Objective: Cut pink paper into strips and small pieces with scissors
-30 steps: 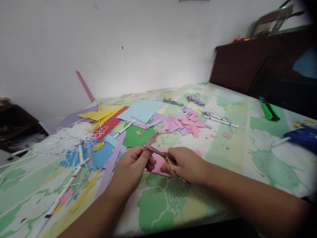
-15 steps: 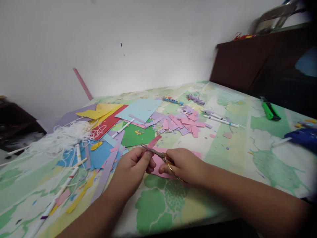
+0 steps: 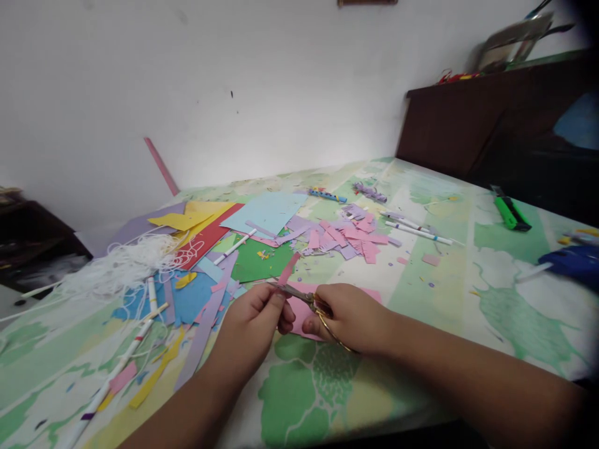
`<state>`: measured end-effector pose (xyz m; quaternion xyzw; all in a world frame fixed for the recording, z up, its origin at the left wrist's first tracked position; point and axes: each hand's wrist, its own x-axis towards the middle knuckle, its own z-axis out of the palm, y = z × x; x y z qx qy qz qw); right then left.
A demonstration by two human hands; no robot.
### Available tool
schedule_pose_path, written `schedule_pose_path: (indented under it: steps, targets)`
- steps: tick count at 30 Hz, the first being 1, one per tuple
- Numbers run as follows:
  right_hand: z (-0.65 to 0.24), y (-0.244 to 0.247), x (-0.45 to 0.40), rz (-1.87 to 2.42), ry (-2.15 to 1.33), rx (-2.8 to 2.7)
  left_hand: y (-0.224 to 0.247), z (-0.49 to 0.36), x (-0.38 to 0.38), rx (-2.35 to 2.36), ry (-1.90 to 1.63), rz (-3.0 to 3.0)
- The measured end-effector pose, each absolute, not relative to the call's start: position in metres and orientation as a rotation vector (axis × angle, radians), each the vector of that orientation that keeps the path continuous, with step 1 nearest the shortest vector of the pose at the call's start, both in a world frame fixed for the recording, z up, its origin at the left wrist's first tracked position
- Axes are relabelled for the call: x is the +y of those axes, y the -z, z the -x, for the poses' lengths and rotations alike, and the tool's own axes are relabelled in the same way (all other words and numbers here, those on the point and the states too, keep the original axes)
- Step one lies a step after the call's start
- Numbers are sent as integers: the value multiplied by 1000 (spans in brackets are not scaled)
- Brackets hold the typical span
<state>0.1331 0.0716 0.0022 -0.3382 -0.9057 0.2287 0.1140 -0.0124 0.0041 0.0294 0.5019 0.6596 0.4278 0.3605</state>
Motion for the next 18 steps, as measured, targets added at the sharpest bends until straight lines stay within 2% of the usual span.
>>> schedule_pose_path:
  steps: [18]
  targets:
    - [-132, -3, 71, 978, -571, -2708, -30, 12, 4, 1801, -1051, -1265]
